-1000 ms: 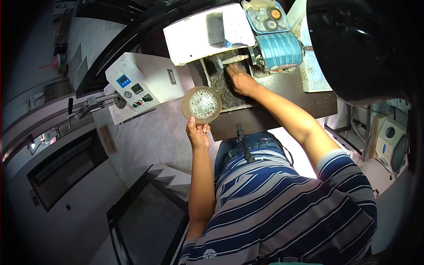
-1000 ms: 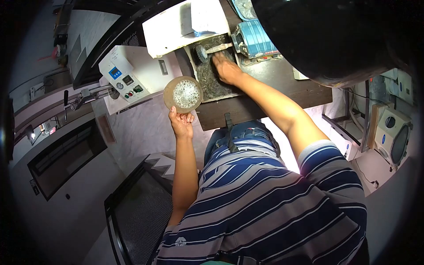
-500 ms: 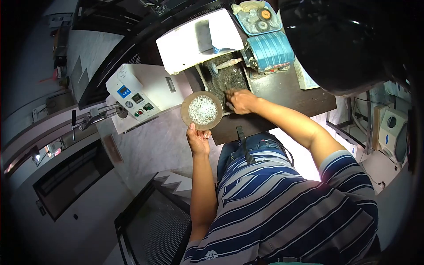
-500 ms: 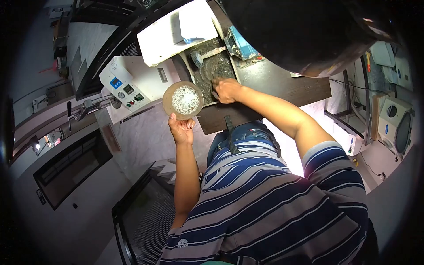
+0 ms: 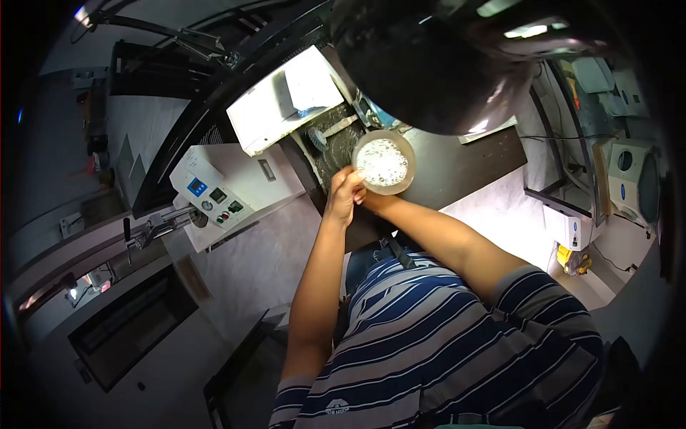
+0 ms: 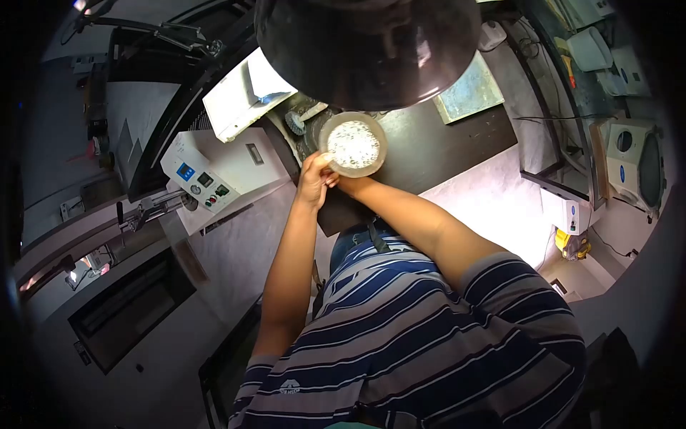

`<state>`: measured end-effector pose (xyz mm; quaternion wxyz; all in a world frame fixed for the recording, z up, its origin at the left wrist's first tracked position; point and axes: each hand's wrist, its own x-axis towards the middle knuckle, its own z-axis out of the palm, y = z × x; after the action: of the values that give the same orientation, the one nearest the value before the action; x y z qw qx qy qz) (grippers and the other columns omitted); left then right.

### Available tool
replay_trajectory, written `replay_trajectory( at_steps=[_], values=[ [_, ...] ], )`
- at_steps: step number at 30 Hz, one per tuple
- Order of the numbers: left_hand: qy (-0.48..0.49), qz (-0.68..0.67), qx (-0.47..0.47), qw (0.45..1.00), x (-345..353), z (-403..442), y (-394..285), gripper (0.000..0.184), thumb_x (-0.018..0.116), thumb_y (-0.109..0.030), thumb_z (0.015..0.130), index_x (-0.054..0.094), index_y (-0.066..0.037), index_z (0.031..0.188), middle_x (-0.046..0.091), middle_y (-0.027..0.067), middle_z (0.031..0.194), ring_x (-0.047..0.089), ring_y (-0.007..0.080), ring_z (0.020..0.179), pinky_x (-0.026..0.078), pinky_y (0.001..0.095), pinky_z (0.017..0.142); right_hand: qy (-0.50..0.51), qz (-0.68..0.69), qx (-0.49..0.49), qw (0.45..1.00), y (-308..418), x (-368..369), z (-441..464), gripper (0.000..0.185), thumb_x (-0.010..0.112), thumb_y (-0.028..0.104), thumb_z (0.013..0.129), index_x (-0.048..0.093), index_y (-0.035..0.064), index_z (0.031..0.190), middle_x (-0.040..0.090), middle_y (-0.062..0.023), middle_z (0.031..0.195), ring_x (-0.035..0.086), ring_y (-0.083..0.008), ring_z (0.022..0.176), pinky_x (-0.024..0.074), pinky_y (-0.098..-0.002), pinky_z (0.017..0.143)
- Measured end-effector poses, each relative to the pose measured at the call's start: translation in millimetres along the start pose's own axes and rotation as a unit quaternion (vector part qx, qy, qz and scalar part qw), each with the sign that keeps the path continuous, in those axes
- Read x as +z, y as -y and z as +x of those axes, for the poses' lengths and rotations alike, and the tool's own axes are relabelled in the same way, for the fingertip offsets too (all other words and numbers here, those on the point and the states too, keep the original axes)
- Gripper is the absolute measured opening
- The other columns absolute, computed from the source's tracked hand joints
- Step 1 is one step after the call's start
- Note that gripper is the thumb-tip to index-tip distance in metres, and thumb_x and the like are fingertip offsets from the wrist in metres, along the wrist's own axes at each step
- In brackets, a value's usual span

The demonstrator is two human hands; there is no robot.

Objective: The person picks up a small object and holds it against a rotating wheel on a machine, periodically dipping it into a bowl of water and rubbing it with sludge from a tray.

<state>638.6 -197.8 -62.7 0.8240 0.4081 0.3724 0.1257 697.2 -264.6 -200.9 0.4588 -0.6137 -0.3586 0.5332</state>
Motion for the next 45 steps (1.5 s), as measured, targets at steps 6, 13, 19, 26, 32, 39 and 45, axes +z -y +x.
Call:
replay_trajectory(
  at_steps=[6,13,19,26,32,39,45],
  values=[
    [0.107,0.003,-0.094,0.990,30,59,7,0.019,0.061,-0.022,0.083,0.054,-0.005,0.079,0.044,-0.0027,0.063,0.034,0.0055,0.047,0.031,0.0213,0.042,-0.059,-0.377,-0.079,0.921,20,-12,13,0.060,0.053,0.039,0.088,0.041,0.0027,0.135,0.048,-0.0223,0.129,0.045,-0.0341,0.122,0.0327,-0.0454,0.105],
    [0.172,-0.013,-0.269,0.948,63,112,32,0.018,0.060,-0.023,0.074,0.046,-0.014,0.068,0.035,-0.0048,0.057,0.030,0.0064,0.044,0.028,0.0249,0.045,-0.087,-0.451,-0.110,0.881,26,-20,-13,0.057,0.056,0.033,0.087,0.043,0.0005,0.132,0.048,-0.0245,0.128,0.044,-0.0386,0.120,0.0331,-0.0469,0.103],
    [0.167,0.010,-0.323,0.931,74,142,65,0.025,0.060,-0.029,0.070,0.039,-0.018,0.065,0.032,-0.0056,0.055,0.028,0.0084,0.044,0.029,0.0265,0.046,-0.063,-0.430,-0.075,0.898,3,-19,6,0.062,0.055,0.037,0.088,0.041,-0.0008,0.134,0.043,-0.0275,0.134,0.039,-0.0444,0.125,0.0304,-0.0511,0.105],
    [0.082,0.029,-0.310,0.947,67,142,88,0.028,0.061,-0.030,0.067,0.037,-0.017,0.071,0.031,-0.0047,0.056,0.027,0.0094,0.044,0.030,0.0280,0.044,-0.057,-0.429,-0.064,0.899,5,-20,4,0.060,0.060,0.036,0.086,0.044,-0.0005,0.131,0.045,-0.0255,0.133,0.042,-0.0406,0.122,0.0318,-0.0487,0.105],
    [0.062,0.040,-0.323,0.944,57,130,89,0.028,0.060,-0.029,0.068,0.035,-0.015,0.073,0.032,-0.0041,0.057,0.026,0.0090,0.043,0.029,0.0269,0.042,-0.091,-0.461,-0.100,0.877,-9,-8,5,0.060,0.058,0.039,0.087,0.043,0.0017,0.132,0.041,-0.0259,0.135,0.039,-0.0414,0.124,0.0302,-0.0518,0.105],
    [0.053,0.027,-0.325,0.944,53,127,100,0.028,0.061,-0.028,0.065,0.044,-0.011,0.080,0.034,0.0014,0.065,0.030,0.0129,0.050,0.032,0.0313,0.048,-0.078,-0.425,-0.073,0.899,-5,-11,6,0.058,0.052,0.042,0.090,0.043,0.0043,0.133,0.038,-0.0246,0.139,0.035,-0.0423,0.127,0.0297,-0.0535,0.105],
    [-0.022,0.082,-0.261,0.962,57,115,95,0.021,0.056,-0.021,0.067,0.048,-0.004,0.077,0.037,0.0039,0.061,0.033,0.0161,0.047,0.028,0.0340,0.043,-0.075,-0.420,-0.059,0.903,5,-11,3,0.056,0.049,0.043,0.092,0.044,0.0054,0.133,0.038,-0.0233,0.139,0.035,-0.0417,0.127,0.0315,-0.0527,0.103]
  ],
)
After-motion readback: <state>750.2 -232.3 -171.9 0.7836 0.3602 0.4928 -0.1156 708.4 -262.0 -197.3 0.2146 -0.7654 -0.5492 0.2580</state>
